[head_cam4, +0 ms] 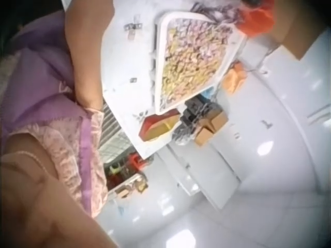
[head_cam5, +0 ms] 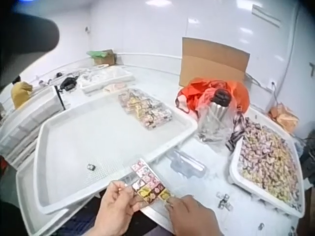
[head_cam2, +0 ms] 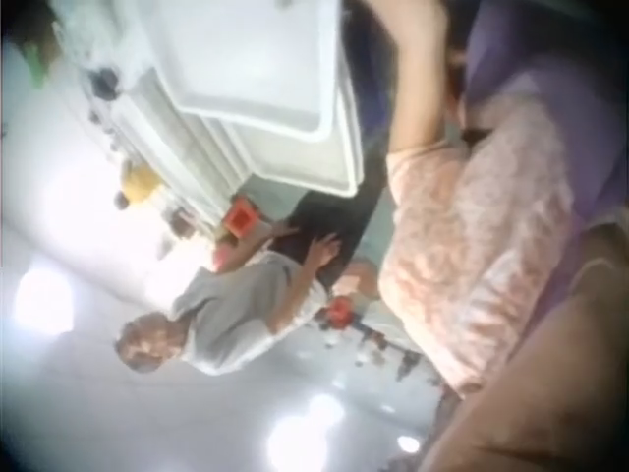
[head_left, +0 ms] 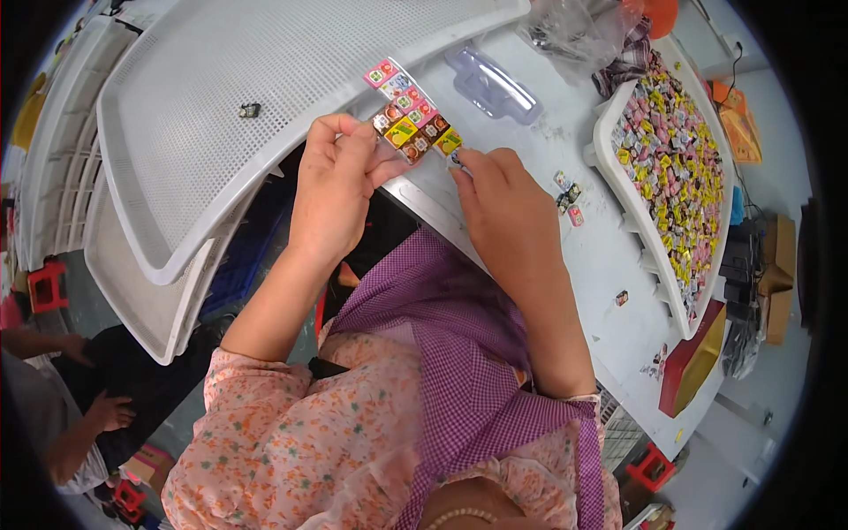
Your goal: Sorting and arranging small character tiles into sets on a workbench and placing them in a container.
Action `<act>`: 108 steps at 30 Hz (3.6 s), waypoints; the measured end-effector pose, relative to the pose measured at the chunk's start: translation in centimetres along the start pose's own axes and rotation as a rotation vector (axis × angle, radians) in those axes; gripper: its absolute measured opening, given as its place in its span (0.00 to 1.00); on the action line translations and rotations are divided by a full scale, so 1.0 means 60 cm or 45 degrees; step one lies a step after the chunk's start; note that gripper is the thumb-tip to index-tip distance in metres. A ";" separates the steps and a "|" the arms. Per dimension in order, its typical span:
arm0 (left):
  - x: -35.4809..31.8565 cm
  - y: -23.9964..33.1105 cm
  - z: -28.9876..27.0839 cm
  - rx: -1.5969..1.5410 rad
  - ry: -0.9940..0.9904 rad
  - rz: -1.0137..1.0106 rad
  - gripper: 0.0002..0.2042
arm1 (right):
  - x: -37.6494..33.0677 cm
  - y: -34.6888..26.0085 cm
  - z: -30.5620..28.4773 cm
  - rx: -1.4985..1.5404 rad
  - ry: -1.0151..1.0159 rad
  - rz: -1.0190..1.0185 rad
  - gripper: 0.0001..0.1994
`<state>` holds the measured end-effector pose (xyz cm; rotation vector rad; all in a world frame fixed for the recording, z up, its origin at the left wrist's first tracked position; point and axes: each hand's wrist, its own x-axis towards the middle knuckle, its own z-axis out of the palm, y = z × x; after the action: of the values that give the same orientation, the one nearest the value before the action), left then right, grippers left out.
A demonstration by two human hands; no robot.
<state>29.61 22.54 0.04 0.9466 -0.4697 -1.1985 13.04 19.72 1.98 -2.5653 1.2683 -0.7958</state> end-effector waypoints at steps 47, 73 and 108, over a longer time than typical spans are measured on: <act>-0.011 -0.076 0.006 -0.124 -0.067 -0.048 0.05 | -0.019 0.068 0.006 1.476 -0.357 1.051 0.19; -0.024 -0.083 0.004 -0.182 -0.135 0.004 0.05 | -0.028 0.063 0.025 1.769 -0.207 1.149 0.15; -0.026 0.004 -0.037 0.162 -0.200 -0.260 0.15 | -0.038 0.084 -0.013 1.635 -0.529 1.060 0.12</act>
<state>30.91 24.81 -0.71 1.0320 -0.5905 -1.4486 8.05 18.43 -0.12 -0.9780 0.9896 -0.5275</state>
